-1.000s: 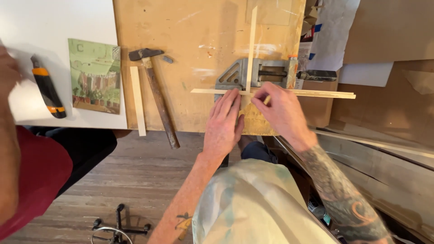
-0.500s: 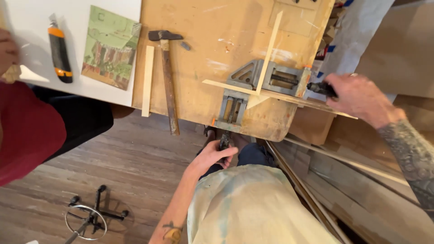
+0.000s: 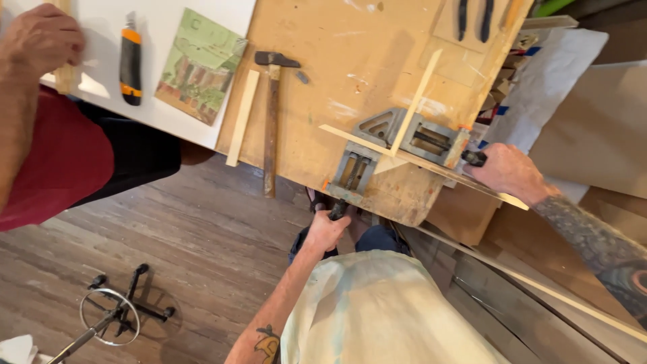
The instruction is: Assembling small wooden frames by aligning strips in a corner clamp and applying wood glue.
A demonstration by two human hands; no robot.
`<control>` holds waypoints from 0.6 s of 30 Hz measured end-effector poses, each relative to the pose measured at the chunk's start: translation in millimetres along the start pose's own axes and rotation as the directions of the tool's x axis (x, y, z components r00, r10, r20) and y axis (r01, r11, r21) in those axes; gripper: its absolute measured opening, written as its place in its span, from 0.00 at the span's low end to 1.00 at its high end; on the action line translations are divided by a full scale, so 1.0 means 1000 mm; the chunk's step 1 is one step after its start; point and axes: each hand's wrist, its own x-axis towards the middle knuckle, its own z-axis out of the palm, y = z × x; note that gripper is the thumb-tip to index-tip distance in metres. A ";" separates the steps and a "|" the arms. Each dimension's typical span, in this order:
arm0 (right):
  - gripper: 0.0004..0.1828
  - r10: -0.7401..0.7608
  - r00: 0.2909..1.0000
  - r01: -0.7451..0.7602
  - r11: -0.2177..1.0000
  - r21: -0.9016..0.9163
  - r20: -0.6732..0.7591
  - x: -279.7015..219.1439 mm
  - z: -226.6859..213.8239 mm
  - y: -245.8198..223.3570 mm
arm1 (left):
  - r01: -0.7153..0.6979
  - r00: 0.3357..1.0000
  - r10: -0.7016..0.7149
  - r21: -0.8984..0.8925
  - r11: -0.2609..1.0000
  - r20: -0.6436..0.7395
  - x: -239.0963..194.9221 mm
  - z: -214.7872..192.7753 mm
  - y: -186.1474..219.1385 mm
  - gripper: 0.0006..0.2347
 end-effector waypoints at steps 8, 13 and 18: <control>0.26 -0.112 0.994 0.110 0.991 0.076 0.019 0.017 0.010 0.018 | -0.109 0.987 0.126 0.159 0.981 -0.102 0.006 0.001 -0.016 0.18; 0.22 -0.151 0.988 0.151 0.989 0.002 0.026 -0.005 -0.013 0.009 | -0.140 0.990 0.119 0.702 0.698 0.080 -0.061 -0.037 0.057 0.26; 0.32 -0.094 0.988 0.104 0.992 0.073 -0.126 -0.077 -0.064 -0.008 | -0.480 0.315 0.942 0.876 0.051 0.118 -0.034 -0.099 0.144 0.06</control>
